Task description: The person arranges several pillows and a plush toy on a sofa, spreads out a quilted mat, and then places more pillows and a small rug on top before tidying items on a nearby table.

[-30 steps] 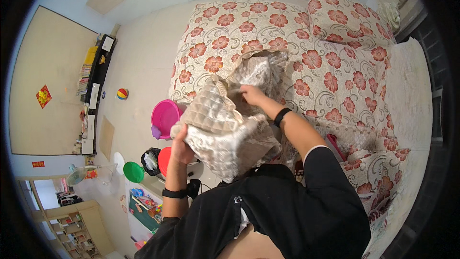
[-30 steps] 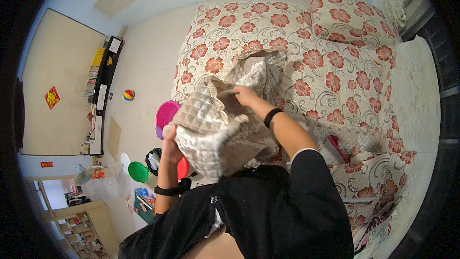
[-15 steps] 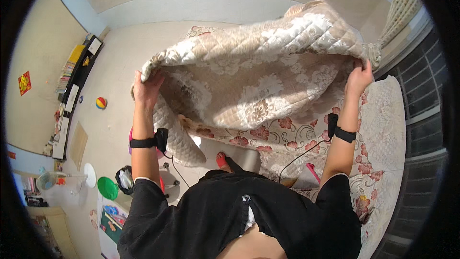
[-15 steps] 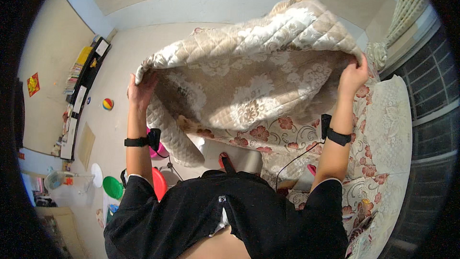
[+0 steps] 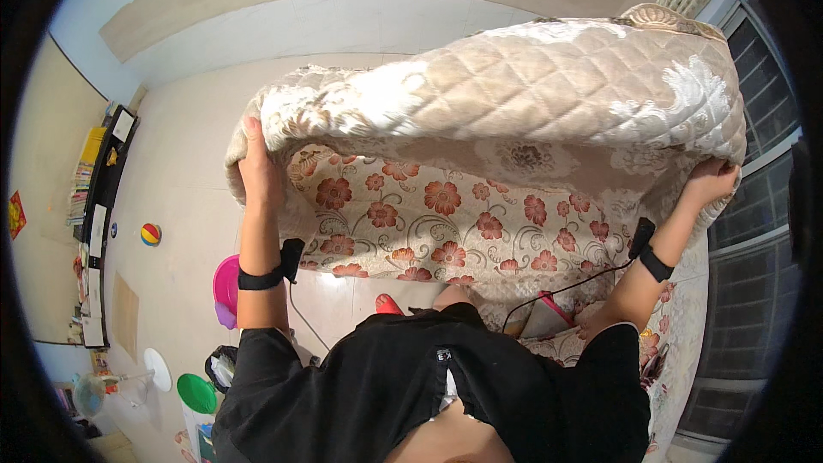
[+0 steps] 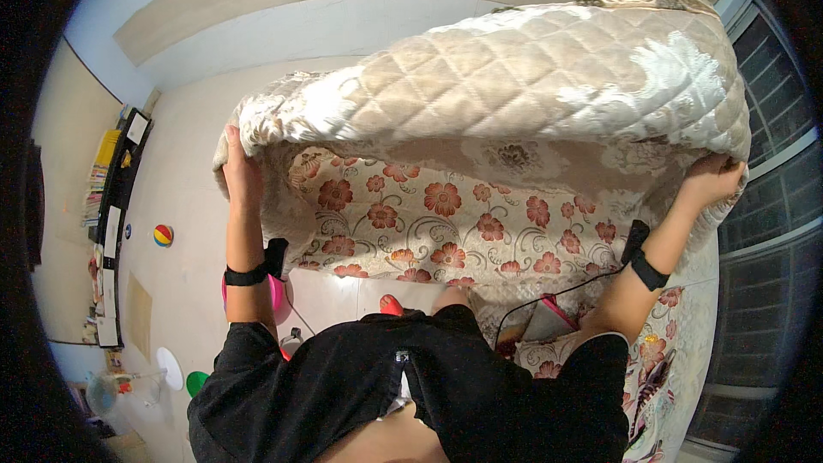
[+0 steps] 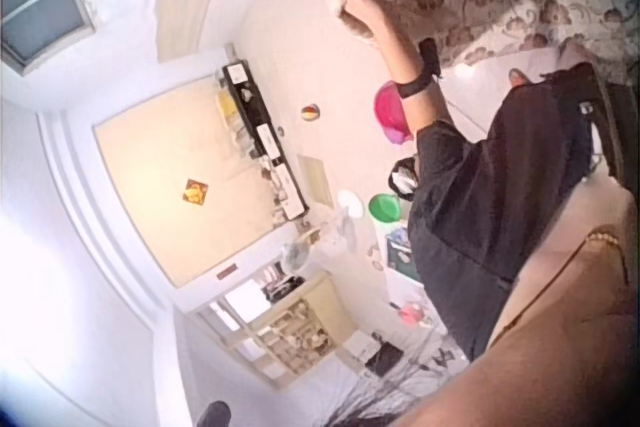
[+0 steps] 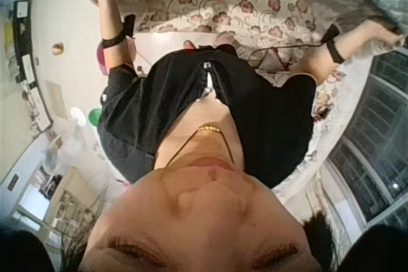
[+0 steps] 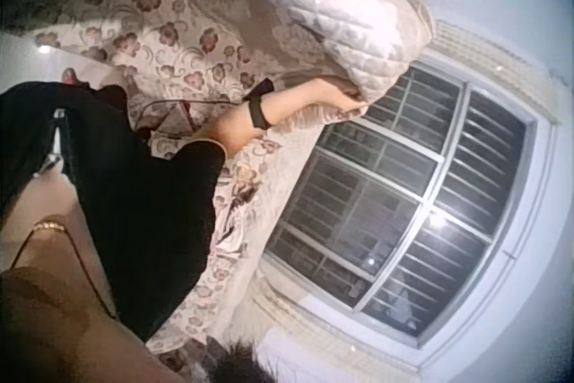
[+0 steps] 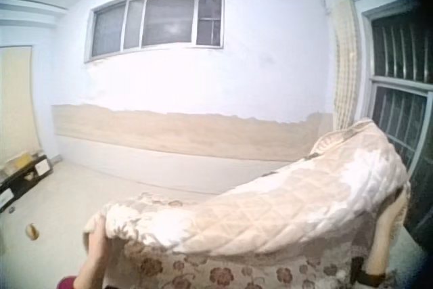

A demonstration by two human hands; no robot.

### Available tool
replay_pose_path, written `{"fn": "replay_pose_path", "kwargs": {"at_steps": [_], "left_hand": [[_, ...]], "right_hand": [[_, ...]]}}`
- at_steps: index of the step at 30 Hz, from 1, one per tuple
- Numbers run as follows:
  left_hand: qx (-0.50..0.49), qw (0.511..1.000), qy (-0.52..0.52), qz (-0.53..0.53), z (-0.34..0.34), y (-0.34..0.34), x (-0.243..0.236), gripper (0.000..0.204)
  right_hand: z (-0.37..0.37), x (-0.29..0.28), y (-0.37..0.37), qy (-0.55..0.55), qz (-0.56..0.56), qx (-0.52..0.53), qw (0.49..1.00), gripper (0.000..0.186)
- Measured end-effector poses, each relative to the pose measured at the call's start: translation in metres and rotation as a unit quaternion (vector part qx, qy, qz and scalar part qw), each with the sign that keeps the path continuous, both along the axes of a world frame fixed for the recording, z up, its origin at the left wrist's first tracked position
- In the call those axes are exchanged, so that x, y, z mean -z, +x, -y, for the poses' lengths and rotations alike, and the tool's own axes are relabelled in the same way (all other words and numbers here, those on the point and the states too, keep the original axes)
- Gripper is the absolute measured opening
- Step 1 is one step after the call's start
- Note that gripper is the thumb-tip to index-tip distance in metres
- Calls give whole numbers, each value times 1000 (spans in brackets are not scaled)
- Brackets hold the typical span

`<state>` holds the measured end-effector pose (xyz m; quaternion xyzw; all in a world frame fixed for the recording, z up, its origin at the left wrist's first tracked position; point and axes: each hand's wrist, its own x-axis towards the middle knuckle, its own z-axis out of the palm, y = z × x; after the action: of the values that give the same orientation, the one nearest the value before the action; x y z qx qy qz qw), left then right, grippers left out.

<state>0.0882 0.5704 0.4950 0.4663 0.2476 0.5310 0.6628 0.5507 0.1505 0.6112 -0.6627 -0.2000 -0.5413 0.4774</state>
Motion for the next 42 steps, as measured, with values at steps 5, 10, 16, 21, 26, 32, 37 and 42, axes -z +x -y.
{"fn": "replay_pose_path", "kwargs": {"at_steps": [5, 10, 16, 21, 26, 32, 37, 42], "left_hand": [[-46, 988, 60, -134, 8, 94, -11, 61], [97, 851, 43, -514, -4, 179, 76, 98], [360, 730, 0, -581, 85, 244, 203, 98], [425, 714, 28, -555, 109, 270, 211, 79], [442, 782, 60, -434, 95, 222, 293, 73], [328, 789, -423, -299, 66, 151, 318, 79], [67, 632, -759, 139, 40, 109, 358, 107], [35, 668, -730, 141, 13, 84, 416, 89]], "right_hand": [[-27, 7, 107, -106, -130, 145, 975, 27], [-90, 153, 214, -184, -303, -81, 931, 71], [-250, 247, 52, -388, -478, -333, 714, 56], [-292, 354, -39, -448, -662, -469, 376, 82], [-307, 413, -51, -511, -561, -503, 414, 54], [-323, 331, -60, -432, -541, -512, 509, 33], [-325, 220, -80, -450, -580, -493, 467, 31], [-307, 195, -88, -481, -518, -532, 467, 30]]}}
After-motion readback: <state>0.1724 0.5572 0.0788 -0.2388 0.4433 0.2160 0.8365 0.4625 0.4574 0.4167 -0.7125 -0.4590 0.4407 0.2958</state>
